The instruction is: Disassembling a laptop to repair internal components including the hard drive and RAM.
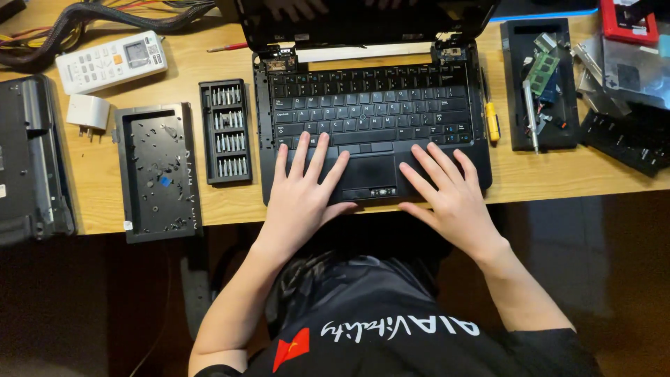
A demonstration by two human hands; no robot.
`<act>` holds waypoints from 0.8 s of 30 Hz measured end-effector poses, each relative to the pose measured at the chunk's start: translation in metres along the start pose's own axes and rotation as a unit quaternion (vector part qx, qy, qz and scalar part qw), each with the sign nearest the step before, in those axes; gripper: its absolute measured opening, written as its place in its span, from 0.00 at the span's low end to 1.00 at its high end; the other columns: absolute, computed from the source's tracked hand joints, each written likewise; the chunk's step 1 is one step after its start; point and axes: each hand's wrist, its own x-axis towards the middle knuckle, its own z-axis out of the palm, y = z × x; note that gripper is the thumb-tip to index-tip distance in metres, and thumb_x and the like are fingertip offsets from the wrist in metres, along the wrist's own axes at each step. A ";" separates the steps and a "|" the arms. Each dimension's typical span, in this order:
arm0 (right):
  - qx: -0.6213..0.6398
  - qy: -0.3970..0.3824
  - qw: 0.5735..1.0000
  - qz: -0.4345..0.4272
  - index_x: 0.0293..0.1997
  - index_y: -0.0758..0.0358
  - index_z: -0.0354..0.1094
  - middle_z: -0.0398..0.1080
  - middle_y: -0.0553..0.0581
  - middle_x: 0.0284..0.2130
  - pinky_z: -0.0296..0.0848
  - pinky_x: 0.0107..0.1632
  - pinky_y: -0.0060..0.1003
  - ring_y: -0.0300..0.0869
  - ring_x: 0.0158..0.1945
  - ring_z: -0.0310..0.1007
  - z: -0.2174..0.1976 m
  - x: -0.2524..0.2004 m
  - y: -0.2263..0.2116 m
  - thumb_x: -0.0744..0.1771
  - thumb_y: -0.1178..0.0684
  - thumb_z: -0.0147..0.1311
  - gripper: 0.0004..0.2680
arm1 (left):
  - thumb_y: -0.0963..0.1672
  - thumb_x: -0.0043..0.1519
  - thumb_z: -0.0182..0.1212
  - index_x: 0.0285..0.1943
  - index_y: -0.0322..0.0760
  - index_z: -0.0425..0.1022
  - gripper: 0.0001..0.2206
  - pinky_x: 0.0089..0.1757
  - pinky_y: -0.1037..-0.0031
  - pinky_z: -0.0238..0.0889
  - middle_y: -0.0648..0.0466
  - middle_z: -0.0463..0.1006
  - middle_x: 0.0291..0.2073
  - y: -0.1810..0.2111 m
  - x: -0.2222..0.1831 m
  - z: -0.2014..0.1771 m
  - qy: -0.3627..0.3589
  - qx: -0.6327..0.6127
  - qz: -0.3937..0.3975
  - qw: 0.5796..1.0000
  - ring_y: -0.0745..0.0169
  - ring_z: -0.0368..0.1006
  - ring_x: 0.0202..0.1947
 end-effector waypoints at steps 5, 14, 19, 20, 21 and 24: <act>-0.062 -0.016 0.998 0.016 0.63 0.57 0.69 0.66 0.59 0.65 0.55 0.69 0.57 0.52 0.71 0.61 0.002 -0.005 0.010 0.62 0.49 0.65 0.22 | 0.58 0.53 0.70 0.70 0.41 0.68 0.38 0.64 0.37 0.47 0.37 0.63 0.70 0.006 -0.001 0.006 0.009 0.032 0.005 0.999 0.30 0.55 0.71; 0.009 0.126 0.984 0.123 0.55 0.64 0.74 0.72 0.57 0.56 0.65 0.68 0.44 0.51 0.65 0.67 -0.030 -0.030 0.062 0.69 0.60 0.61 0.09 | 0.57 0.56 0.69 0.70 0.45 0.70 0.34 0.64 0.40 0.48 0.41 0.65 0.70 -0.006 -0.002 -0.003 0.003 -0.002 0.040 0.999 0.34 0.57 0.71; -0.129 0.169 0.949 0.231 0.52 0.65 0.76 0.72 0.57 0.46 0.66 0.60 0.46 0.52 0.55 0.67 -0.034 -0.060 0.105 0.70 0.59 0.65 0.07 | 0.56 0.55 0.69 0.69 0.43 0.71 0.34 0.64 0.38 0.48 0.39 0.65 0.69 -0.007 0.000 -0.006 -0.013 0.004 0.047 0.999 0.32 0.57 0.71; -0.165 0.171 0.937 0.256 0.50 0.65 0.77 0.71 0.57 0.44 0.66 0.57 0.47 0.52 0.53 0.66 -0.033 -0.064 0.110 0.69 0.57 0.67 0.07 | 0.55 0.54 0.69 0.69 0.43 0.71 0.34 0.64 0.38 0.48 0.39 0.65 0.69 -0.006 0.000 -0.007 -0.012 0.004 0.041 0.999 0.32 0.57 0.71; -0.166 0.173 0.936 0.259 0.50 0.65 0.77 0.71 0.57 0.44 0.66 0.57 0.47 0.52 0.53 0.66 -0.032 -0.065 0.112 0.69 0.57 0.67 0.07 | 0.55 0.54 0.69 0.69 0.43 0.71 0.34 0.64 0.38 0.48 0.39 0.65 0.69 -0.005 0.001 -0.007 -0.013 0.005 0.045 0.999 0.32 0.57 0.71; -0.147 0.173 0.930 0.288 0.48 0.65 0.77 0.69 0.58 0.41 0.67 0.53 0.46 0.52 0.50 0.65 -0.025 -0.071 0.116 0.69 0.57 0.68 0.06 | 0.55 0.53 0.70 0.68 0.43 0.72 0.34 0.64 0.38 0.48 0.39 0.65 0.69 -0.001 0.002 -0.010 -0.017 -0.005 0.024 1.000 0.32 0.57 0.71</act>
